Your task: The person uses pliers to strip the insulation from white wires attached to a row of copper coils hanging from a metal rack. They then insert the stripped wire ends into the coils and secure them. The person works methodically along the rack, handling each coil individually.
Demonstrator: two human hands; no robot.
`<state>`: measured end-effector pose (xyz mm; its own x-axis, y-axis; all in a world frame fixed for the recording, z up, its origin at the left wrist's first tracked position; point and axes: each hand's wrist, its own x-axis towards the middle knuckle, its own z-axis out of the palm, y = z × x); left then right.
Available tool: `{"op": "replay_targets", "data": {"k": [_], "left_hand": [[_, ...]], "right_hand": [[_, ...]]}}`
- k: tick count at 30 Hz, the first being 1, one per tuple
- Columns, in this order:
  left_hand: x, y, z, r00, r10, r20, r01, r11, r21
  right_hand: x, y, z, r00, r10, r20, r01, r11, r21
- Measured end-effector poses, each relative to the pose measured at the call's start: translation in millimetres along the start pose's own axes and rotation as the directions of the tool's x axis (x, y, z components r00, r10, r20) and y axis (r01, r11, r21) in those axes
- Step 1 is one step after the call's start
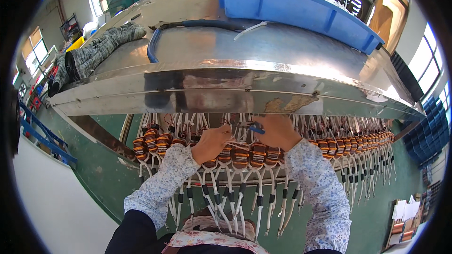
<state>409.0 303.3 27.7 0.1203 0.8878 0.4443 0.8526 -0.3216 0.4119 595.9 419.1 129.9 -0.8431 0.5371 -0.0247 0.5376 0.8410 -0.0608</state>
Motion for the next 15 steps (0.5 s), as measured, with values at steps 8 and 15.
{"op": "replay_targets", "data": {"k": [8,15], "left_hand": [[-3.1,7.1,0.1,0.992,-0.123,0.020,0.123,0.992,0.007],[-9.5,9.9,8.0,0.989,-0.097,-0.111,0.105,0.992,0.069]], "right_hand": [[1.6,47.4,-21.1,0.981,-0.057,0.185,0.018,0.978,0.209],[20.3,8.0,21.7,0.959,-0.269,-0.092,0.251,0.953,-0.172]]}}
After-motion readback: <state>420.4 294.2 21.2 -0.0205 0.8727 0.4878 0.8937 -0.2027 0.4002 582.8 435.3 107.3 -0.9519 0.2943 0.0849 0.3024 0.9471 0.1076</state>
